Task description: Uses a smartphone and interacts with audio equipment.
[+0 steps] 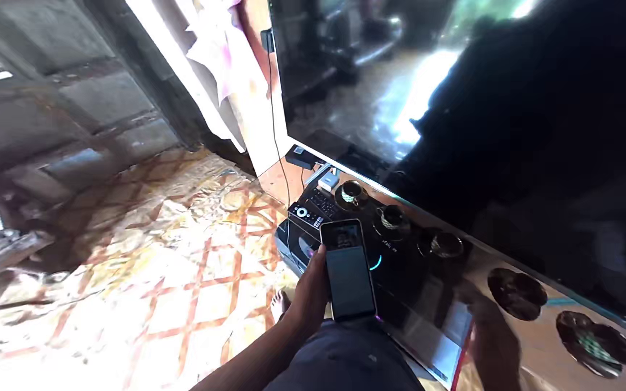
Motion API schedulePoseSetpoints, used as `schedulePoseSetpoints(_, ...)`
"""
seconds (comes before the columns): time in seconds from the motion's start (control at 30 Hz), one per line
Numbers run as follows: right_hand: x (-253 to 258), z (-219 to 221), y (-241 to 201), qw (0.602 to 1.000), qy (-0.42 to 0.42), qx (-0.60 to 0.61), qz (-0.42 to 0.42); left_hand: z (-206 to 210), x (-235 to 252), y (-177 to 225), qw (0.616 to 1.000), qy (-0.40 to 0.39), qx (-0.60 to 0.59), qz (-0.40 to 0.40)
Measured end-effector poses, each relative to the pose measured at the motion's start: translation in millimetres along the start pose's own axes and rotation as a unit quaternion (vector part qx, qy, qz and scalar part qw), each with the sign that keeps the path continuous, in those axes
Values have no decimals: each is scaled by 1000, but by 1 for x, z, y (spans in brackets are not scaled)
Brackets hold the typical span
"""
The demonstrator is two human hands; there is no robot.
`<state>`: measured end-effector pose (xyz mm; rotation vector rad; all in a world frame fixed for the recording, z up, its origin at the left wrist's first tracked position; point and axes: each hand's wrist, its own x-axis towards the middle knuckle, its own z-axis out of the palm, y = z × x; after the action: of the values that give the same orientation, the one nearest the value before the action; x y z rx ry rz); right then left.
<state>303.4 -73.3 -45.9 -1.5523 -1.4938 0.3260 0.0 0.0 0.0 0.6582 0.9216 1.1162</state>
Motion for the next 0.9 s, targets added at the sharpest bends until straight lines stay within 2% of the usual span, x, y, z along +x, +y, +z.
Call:
schedulePoseSetpoints(0.1,-27,32,31,996,4,-66,55,6,2,0,999,43,-11,-5)
schedulePoseSetpoints(0.23,-37,49,49,992,55,-111,22,9,7,-1,998,27,-48,-42)
schedulePoseSetpoints(0.4,-36,59,52,983,99,-154,13,12,10,-9,996,14,-47,-68)
schedulePoseSetpoints(0.53,-36,57,52,981,95,-171,-1,16,11,-9,997,3,-25,-67)
schedulePoseSetpoints(0.63,-37,55,53,983,84,-161,-12,18,13,-5,993,0,-47,-111)
schedulePoseSetpoints(0.77,-37,56,52,984,88,-157,-9,18,14,-7,986,23,-67,-151)
schedulePoseSetpoints(0.9,-38,58,52,983,84,-164,6,21,16,-8,986,55,-59,-144)
